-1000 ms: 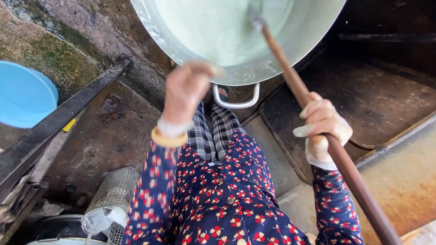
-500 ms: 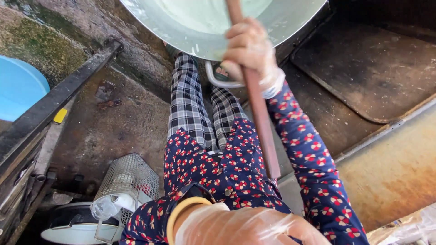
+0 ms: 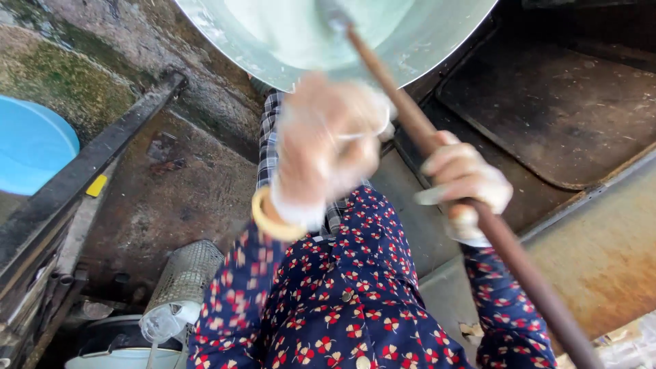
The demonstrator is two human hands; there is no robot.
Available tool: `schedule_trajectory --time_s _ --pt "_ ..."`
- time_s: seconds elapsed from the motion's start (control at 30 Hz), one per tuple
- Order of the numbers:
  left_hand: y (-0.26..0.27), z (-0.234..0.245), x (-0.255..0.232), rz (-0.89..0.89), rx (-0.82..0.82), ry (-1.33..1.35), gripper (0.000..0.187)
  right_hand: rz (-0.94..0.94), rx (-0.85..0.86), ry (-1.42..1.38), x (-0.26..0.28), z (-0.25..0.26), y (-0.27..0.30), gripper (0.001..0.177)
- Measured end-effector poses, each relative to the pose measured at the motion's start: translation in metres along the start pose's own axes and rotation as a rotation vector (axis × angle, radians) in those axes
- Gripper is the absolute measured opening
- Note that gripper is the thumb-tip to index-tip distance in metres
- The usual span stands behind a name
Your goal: Stirring a large pot of white liquid mixture using a long wooden paddle in a bakery production area.
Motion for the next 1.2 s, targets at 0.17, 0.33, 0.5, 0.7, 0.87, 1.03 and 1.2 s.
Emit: schedule_trajectory --time_s 0.17,0.33,0.5,0.7,0.87,1.03,1.2 --pt "0.03 0.027 0.157 0.376 -0.386 -0.773 0.028 0.156 0.538 0.114 -0.031 -0.092 -0.017 0.024" --pt "0.04 0.021 0.171 0.318 -0.361 -1.034 0.034 0.327 0.475 0.273 -0.108 -0.101 -0.03 0.012" --pt "0.046 0.017 0.192 0.441 -0.277 -1.124 0.063 0.251 0.325 0.41 -0.075 -0.035 -0.059 0.038" --pt "0.041 0.015 0.195 0.619 -0.114 -1.124 0.023 0.051 0.059 0.324 0.009 0.029 -0.059 0.05" --pt "0.044 0.016 0.193 0.536 -0.187 -1.121 0.052 -0.101 0.118 0.004 -0.006 0.015 -0.033 0.047" --pt "0.052 0.015 0.197 0.55 -0.19 -1.124 0.066 0.203 0.431 0.157 -0.063 -0.057 -0.041 0.021" --pt "0.055 0.018 0.204 0.577 -0.175 -1.217 0.074 0.356 0.378 0.202 -0.107 -0.052 -0.06 0.021"
Point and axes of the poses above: each hand's wrist, its own y-axis away from the middle knuckle, its own z-axis out of the back of the hand, x = y × z, the point moved 7 cm from there along -y, towards the middle knuckle
